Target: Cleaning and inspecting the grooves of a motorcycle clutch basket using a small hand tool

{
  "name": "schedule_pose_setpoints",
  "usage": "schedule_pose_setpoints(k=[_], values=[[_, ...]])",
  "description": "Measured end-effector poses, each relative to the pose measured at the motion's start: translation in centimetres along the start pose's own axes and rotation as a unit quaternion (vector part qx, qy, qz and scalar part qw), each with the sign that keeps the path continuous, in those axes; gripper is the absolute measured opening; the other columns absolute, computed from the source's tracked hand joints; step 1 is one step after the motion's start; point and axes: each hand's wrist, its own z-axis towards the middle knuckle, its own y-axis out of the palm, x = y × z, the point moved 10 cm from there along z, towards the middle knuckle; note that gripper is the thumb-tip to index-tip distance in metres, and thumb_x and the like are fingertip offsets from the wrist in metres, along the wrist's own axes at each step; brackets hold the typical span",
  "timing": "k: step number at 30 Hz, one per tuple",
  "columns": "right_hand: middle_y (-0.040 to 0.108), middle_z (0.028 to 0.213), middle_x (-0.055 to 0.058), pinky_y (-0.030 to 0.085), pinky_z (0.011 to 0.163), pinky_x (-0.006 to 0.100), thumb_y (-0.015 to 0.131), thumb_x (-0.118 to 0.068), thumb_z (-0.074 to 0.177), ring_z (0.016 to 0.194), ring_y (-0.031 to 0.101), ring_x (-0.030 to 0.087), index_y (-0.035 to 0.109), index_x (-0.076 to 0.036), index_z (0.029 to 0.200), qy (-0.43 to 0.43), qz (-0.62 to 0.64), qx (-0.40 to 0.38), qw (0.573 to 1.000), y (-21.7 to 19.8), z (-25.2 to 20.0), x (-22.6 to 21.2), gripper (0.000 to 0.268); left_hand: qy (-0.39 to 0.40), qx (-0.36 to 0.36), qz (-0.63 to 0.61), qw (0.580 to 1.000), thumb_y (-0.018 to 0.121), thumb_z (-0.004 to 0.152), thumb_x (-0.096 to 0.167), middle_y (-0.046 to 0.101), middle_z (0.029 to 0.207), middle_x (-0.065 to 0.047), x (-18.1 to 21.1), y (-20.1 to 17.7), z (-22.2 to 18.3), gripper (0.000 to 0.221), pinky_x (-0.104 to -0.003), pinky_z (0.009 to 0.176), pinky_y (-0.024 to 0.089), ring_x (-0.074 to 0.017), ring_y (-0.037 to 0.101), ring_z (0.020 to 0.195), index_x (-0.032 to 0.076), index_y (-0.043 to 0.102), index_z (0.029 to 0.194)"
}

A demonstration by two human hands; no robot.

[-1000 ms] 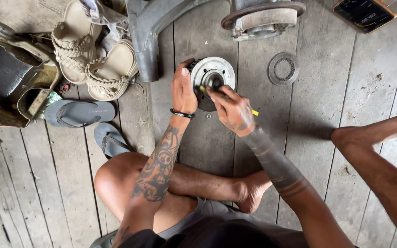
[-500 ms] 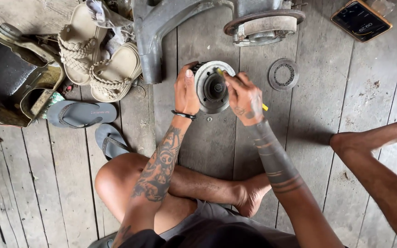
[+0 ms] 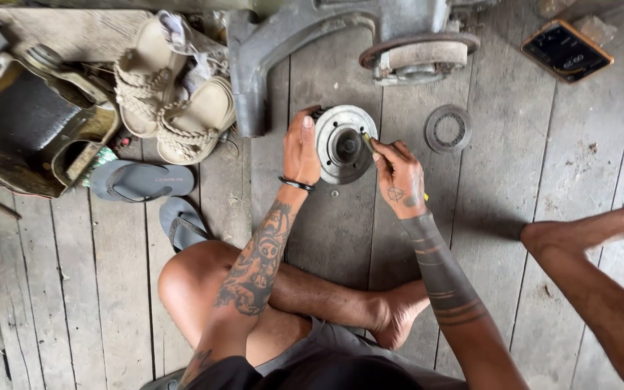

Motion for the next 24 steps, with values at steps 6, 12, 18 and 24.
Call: schedule_pose_setpoints(k=[6,12,18,24], values=[[0.062,0.087,0.000,0.053,0.072,0.042,0.058,-0.011,0.102,0.079,0.068,0.030,0.077,-0.020,0.118,-0.111,-0.043,0.011,0.993,1.2,4.9,-2.6,0.026,0.012,-0.022,0.021,0.999,0.021,0.111,0.040,0.065,0.121,-0.028,0.8,0.4,0.3,0.059,-0.055,0.108,0.042,-0.0465,0.060,0.119,0.000,0.061,0.130],[0.063,0.082,0.004,0.057,0.069,0.041,0.063,-0.014,0.099,0.077,0.070,0.033,0.077,-0.023,0.115,-0.034,-0.047,-0.002,0.998,0.1,2.5,-0.8,0.023,0.072,-0.017,0.129,0.989,0.032,0.111,0.012,0.064,0.113,-0.041,-0.5,0.9,0.3,0.042,-0.061,0.104,0.043,-0.0567,0.059,0.111,-0.014,0.065,0.120],[0.064,0.084,0.015,0.057,0.072,0.044,0.059,-0.011,0.101,0.085,0.067,0.046,0.077,-0.022,0.120,0.026,0.028,0.045,0.998,-2.7,-4.0,-0.4,0.028,0.008,-0.035,0.071,0.997,0.028,0.114,0.031,0.066,0.120,-0.026,-2.2,-0.2,0.5,0.051,-0.045,0.112,0.037,-0.0396,0.058,0.121,0.004,0.069,0.128],[0.064,0.083,0.011,0.057,0.070,0.044,0.063,-0.015,0.101,0.071,0.070,0.035,0.075,-0.015,0.115,-0.033,-0.048,-0.079,0.995,-10.4,-4.8,-4.6,0.018,0.054,-0.055,0.140,0.987,0.038,0.114,0.045,0.061,0.126,-0.030,-0.9,-0.1,-0.1,0.053,-0.055,0.108,0.040,-0.0484,0.056,0.120,0.001,0.059,0.136]])
